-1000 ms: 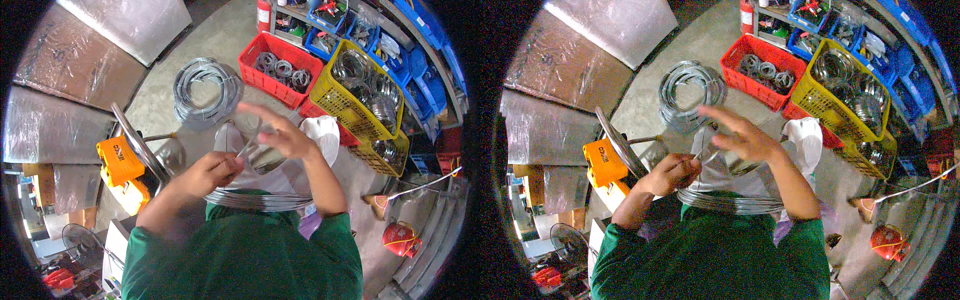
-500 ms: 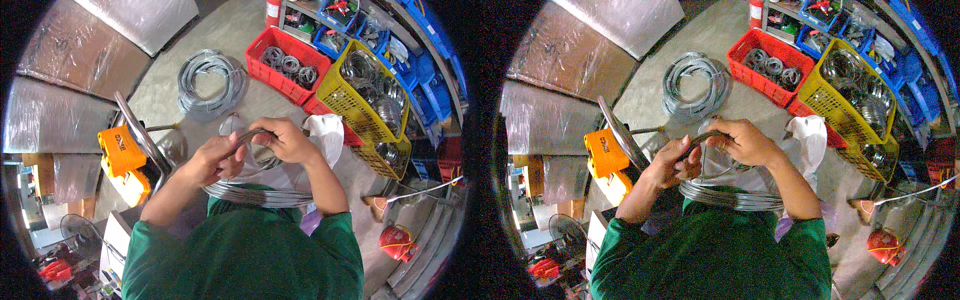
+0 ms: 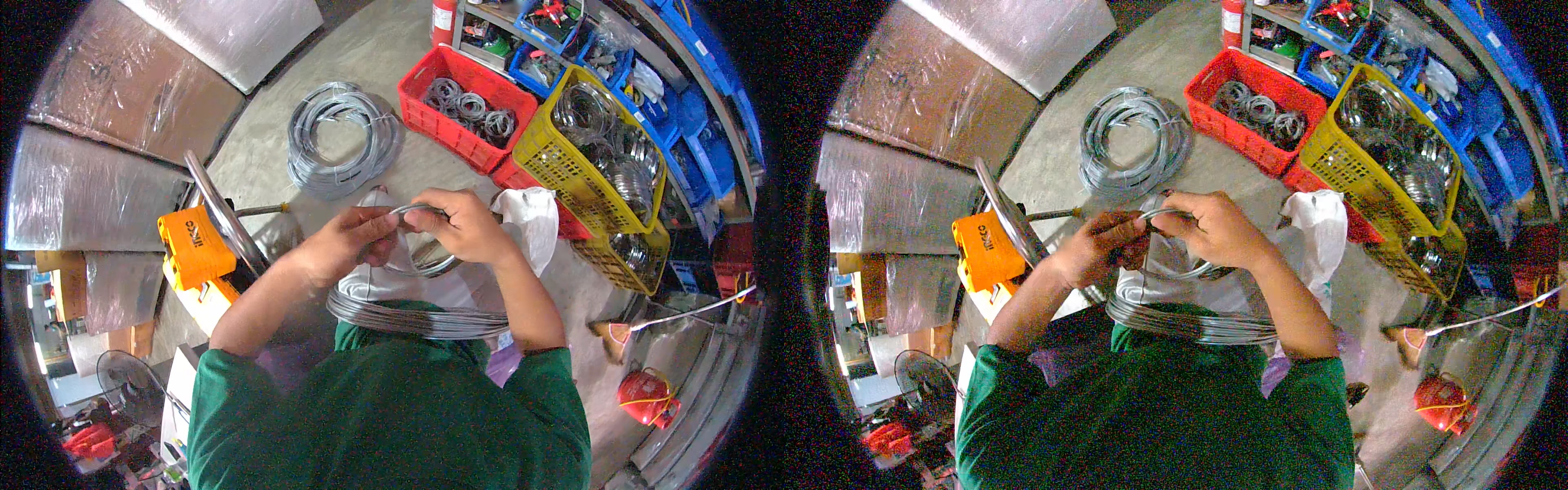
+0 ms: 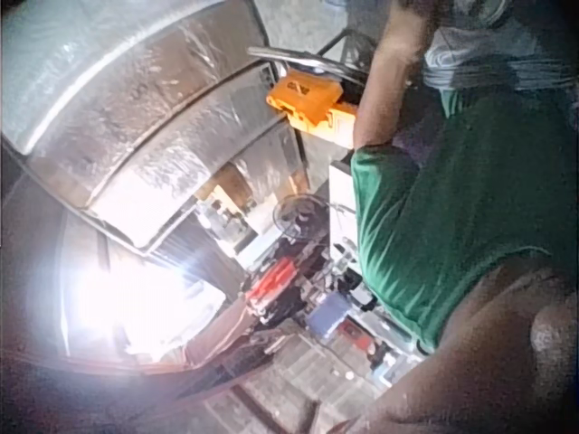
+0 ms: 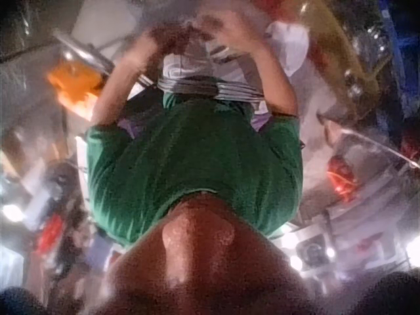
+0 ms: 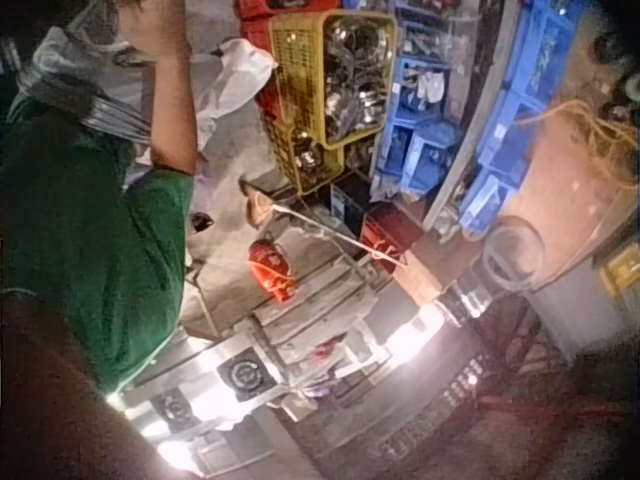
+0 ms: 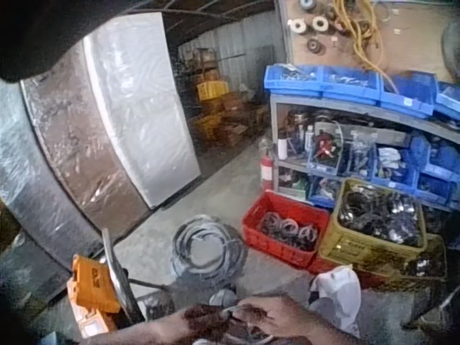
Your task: The person coils a length of gray wire by hand into a neat loop and secures it with a twist tie. The person repeats this process with additional lengths of wire, placing each finished coil into a white bag.
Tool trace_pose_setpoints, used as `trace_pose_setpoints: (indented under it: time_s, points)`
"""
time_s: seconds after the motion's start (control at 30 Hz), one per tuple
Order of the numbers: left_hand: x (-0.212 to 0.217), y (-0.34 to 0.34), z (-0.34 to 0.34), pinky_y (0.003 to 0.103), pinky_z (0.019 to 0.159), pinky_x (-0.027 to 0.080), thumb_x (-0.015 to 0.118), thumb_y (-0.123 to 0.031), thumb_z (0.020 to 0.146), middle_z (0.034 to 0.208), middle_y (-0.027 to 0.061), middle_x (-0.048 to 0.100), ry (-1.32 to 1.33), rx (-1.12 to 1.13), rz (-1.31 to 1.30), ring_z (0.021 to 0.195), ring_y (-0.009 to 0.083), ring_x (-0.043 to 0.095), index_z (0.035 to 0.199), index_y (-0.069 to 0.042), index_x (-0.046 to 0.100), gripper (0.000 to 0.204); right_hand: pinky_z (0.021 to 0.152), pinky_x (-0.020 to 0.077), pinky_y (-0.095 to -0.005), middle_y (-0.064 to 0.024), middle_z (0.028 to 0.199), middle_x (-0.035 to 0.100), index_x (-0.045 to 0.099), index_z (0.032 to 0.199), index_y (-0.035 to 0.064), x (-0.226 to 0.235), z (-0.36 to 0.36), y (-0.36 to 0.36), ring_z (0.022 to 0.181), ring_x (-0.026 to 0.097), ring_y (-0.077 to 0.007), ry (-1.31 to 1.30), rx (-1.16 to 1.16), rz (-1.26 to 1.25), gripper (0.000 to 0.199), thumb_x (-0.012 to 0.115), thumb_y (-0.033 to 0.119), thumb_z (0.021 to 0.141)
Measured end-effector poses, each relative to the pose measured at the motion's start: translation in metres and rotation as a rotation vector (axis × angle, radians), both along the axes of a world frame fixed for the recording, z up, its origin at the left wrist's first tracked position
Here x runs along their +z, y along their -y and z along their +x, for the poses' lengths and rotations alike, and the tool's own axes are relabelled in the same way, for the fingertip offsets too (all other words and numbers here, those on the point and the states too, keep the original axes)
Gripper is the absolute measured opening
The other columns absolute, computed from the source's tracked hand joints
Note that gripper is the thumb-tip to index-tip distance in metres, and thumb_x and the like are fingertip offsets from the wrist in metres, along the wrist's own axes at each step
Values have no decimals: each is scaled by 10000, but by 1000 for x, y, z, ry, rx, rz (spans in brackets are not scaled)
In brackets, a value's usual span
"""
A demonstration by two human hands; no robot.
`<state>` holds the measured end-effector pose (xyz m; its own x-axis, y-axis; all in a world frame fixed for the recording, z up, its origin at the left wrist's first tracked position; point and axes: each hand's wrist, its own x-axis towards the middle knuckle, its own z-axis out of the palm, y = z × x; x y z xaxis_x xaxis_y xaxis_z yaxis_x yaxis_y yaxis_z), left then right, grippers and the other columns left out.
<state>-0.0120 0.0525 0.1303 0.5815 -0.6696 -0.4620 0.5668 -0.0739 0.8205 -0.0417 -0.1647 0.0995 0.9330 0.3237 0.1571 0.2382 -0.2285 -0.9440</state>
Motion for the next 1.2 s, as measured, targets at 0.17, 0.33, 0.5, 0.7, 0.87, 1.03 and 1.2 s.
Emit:
trace_pose_setpoints:
  time_s: [0.17, 0.33, 0.5, 0.7, 0.87, 1.03, 1.2]
  points:
    - [-9, 24, -17, 265, 466, 222, 518, -458, 990, 608, -39, 425, -55, 398, 69, 498, 80, 337, 792, -82, 583, 430, 666, 471, -285, -73, 788, 635, 622, 960, -16, -13, -4, -14, 735, 552, -99, -18, -147, 72, 266, 634, 250, 957]
    - [-12, 24, -18, 280, 460, 220, 502, -481, 986, 580, -35, 379, -262, 261, -81, 473, 106, 311, 713, -142, 478, 435, 599, 462, -320, -98, 708, 622, 628, 940, 28, -20, -10, -19, 620, 583, -148, 59, -287, 200, 264, 672, 287, 924]
    - [-9, 14, -19, 288, 480, 233, 493, -487, 983, 585, -38, 372, -433, 129, -196, 493, 122, 322, 715, -147, 470, 434, 610, 444, -301, -70, 733, 588, 627, 933, 13, -5, -9, -5, 658, 550, -138, 108, -121, 106, 255, 668, 264, 928]
    - [-7, 8, -29, 279, 468, 170, 498, -469, 992, 590, -43, 310, -262, 94, -86, 495, 99, 260, 711, -125, 442, 448, 701, 496, -406, -134, 845, 604, 643, 923, 33, 30, 0, 26, 795, 614, -329, 279, 89, -172, 188, 611, 218, 916]
    - [-2, 4, -30, 285, 481, 190, 493, -461, 997, 596, -42, 316, -182, 40, -66, 504, 103, 272, 695, -122, 436, 457, 686, 496, -433, -132, 816, 591, 648, 907, 36, 49, 2, 34, 797, 620, -347, 348, 142, -253, 179, 620, 213, 915]
    - [4, 5, -31, 278, 484, 186, 475, -469, 1006, 594, -44, 311, -130, 30, -100, 509, 95, 270, 685, -114, 434, 480, 630, 470, -390, -105, 780, 573, 652, 884, 29, 51, 5, 30, 721, 597, -295, 487, 46, -230, 132, 688, 154, 858]
    - [6, 6, -30, 278, 489, 210, 447, -453, 1022, 592, -32, 322, -81, 32, 0, 515, 97, 286, 685, -114, 437, 478, 621, 464, -352, -93, 788, 592, 664, 878, 17, 48, 3, 38, 705, 597, -255, 485, -48, -173, 125, 720, 117, 829]
